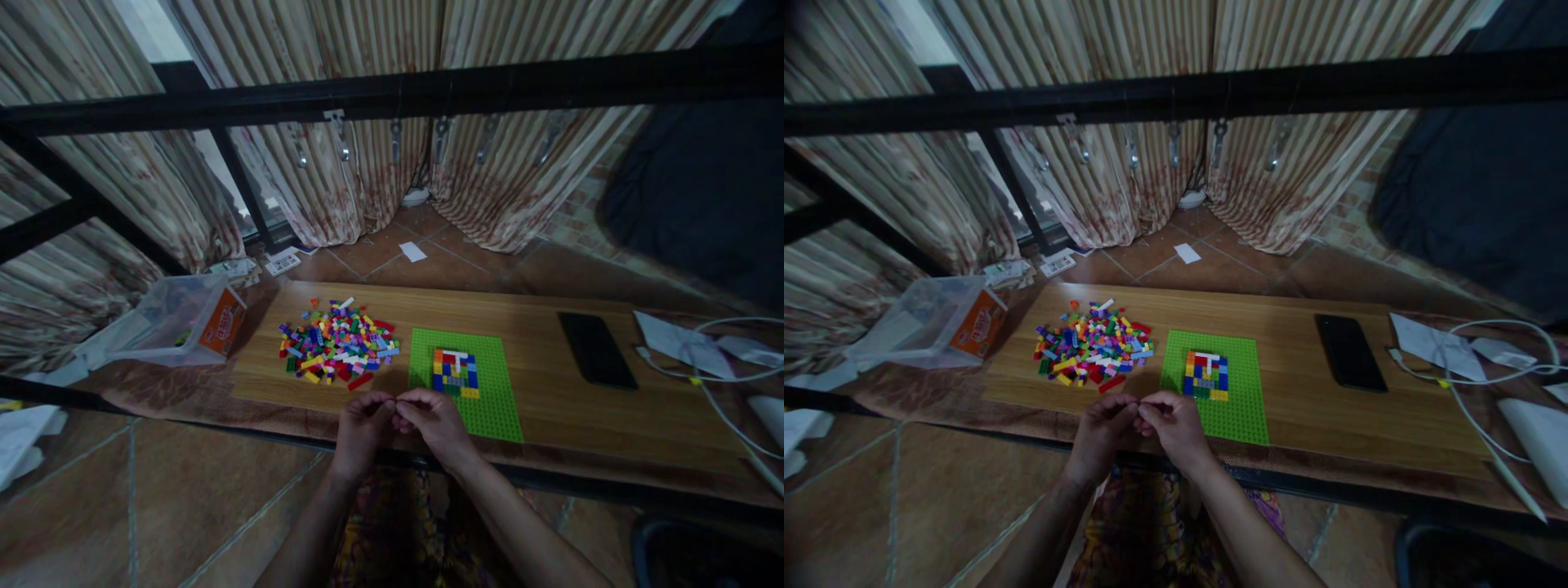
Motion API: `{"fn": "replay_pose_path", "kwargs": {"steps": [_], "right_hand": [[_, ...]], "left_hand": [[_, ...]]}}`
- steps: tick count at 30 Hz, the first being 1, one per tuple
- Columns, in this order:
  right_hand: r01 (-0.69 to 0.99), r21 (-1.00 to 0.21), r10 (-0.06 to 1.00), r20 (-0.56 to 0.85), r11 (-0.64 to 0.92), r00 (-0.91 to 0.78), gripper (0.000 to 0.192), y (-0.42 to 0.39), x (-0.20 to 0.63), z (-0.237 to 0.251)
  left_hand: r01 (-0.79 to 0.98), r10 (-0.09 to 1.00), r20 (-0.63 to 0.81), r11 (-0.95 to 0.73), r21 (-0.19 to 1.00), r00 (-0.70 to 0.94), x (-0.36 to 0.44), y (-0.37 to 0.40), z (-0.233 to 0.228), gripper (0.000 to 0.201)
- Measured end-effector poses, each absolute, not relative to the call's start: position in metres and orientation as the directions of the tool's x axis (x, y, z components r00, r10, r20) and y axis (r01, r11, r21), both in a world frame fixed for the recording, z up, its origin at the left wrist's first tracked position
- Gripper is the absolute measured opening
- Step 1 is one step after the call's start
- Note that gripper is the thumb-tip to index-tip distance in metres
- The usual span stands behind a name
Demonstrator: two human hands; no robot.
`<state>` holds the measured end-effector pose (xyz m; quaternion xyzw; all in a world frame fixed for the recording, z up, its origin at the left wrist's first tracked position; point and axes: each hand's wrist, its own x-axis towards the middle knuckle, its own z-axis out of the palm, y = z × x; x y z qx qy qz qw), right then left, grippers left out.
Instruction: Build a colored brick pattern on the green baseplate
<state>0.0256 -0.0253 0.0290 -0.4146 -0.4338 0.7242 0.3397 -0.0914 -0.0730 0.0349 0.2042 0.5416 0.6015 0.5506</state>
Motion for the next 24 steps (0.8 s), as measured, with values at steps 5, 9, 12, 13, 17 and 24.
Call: {"fn": "replay_pose_path", "kwargs": {"steps": [5, 9, 12, 13, 17, 24], "right_hand": [[-0.284, -0.8, 0.811, -0.376, -0.528, -0.448, 0.028, -0.027, 0.034, 0.038], [-0.416, -0.693, 0.793, -0.394, -0.589, -0.465, 0.027, -0.026, 0.039, 0.037], [-0.435, -0.662, 0.784, -0.428, -0.61, -0.449, 0.031, -0.024, 0.042, 0.034], [-0.433, -0.664, 0.786, -0.433, -0.609, -0.442, 0.032, -0.023, 0.043, 0.033], [-0.377, -0.768, 0.845, -0.391, -0.518, -0.364, 0.03, -0.009, 0.036, 0.028], [0.166, -0.985, 0.967, -0.085, -0.045, -0.241, 0.011, 0.034, -0.002, 0.009]], "left_hand": [[-0.516, 0.883, -0.383, 0.202, 0.832, -0.272, -0.088, -0.071, 0.042, 0.026], [-0.491, 0.876, -0.375, 0.194, 0.849, -0.303, -0.093, -0.062, 0.04, 0.026], [-0.217, 0.876, -0.258, 0.181, 0.959, -0.407, -0.103, -0.051, 0.032, 0.021], [-0.097, 0.883, -0.2, 0.176, 0.98, -0.425, -0.107, -0.047, 0.029, 0.018], [0.454, 0.911, 0.123, 0.077, 0.887, -0.393, -0.117, -0.029, 0.017, 0.014], [0.872, 0.901, 0.342, 0.076, 0.483, -0.268, -0.117, -0.013, 0.001, 0.021]]}}
